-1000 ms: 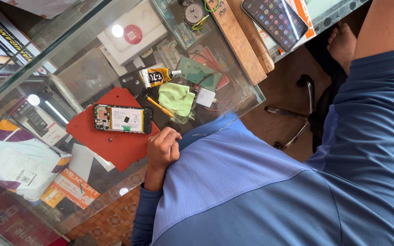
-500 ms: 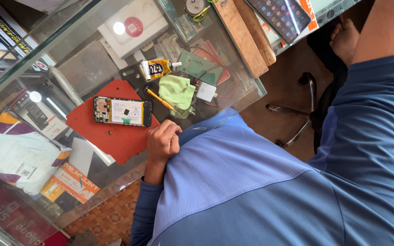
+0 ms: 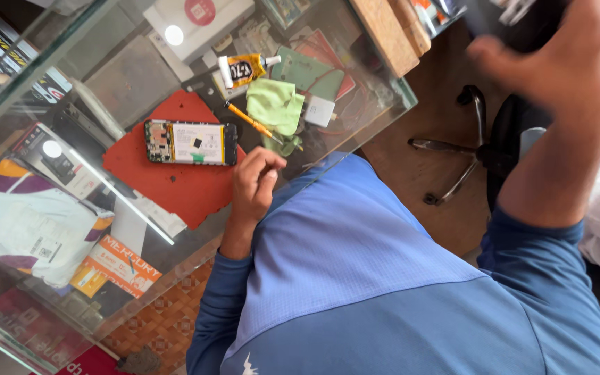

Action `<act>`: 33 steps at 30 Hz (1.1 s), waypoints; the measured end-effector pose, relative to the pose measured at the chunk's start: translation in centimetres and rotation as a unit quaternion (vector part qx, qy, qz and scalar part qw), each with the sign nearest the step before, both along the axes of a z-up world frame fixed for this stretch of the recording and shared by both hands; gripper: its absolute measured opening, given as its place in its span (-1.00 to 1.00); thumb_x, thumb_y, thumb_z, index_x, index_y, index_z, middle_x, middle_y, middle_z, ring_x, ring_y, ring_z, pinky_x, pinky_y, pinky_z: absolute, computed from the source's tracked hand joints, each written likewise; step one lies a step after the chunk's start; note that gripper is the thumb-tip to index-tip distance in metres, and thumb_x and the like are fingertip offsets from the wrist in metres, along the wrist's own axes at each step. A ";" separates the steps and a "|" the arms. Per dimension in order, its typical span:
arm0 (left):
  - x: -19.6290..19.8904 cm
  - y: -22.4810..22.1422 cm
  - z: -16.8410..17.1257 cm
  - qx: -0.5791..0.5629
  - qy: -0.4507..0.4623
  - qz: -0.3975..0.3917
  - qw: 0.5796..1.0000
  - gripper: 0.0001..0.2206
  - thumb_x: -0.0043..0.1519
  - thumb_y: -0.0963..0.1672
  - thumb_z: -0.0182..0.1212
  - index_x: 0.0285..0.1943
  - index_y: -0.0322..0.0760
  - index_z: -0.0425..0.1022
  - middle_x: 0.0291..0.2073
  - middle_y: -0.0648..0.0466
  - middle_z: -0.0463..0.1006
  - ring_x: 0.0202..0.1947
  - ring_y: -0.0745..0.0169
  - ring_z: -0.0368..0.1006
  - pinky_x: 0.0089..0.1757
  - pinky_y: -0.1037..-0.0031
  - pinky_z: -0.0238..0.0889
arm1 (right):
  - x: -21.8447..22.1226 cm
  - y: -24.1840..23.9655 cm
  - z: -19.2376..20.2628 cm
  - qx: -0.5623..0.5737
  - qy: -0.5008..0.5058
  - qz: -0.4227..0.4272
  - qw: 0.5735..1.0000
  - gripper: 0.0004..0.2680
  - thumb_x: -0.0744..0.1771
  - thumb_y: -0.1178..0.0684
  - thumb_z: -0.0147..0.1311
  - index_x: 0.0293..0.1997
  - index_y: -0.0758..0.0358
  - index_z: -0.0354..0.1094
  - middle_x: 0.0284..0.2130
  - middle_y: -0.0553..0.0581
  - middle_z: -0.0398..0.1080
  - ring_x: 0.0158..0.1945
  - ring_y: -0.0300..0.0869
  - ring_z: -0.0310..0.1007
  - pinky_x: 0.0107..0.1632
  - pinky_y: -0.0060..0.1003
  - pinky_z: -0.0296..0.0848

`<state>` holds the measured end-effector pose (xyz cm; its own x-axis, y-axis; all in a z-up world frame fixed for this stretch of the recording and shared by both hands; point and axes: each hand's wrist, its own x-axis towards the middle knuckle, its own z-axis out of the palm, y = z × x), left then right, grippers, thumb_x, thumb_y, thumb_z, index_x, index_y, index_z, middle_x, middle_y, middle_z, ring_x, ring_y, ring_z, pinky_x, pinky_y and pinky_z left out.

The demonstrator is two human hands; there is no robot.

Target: The person disassembles a smartphone, removes the battery, and manipulates internal components using a small tool. They then handle a separate phone back cover, peeling off a protective film and preparing it for reassembly.

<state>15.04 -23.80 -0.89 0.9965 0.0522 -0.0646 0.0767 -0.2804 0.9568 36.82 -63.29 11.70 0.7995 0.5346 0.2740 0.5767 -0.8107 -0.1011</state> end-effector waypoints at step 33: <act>-25.0 7.9 -0.2 -0.513 -0.184 0.421 0.725 -0.52 0.45 -0.03 0.03 0.48 -0.21 -0.02 0.29 -0.32 0.34 0.23 -0.48 0.42 0.04 -0.26 0.48 | -13.9 37.2 -12.0 0.082 0.175 0.254 0.948 -0.39 0.15 0.02 0.50 0.20 0.44 0.15 0.06 0.41 0.16 0.11 0.27 0.26 0.15 0.12 0.33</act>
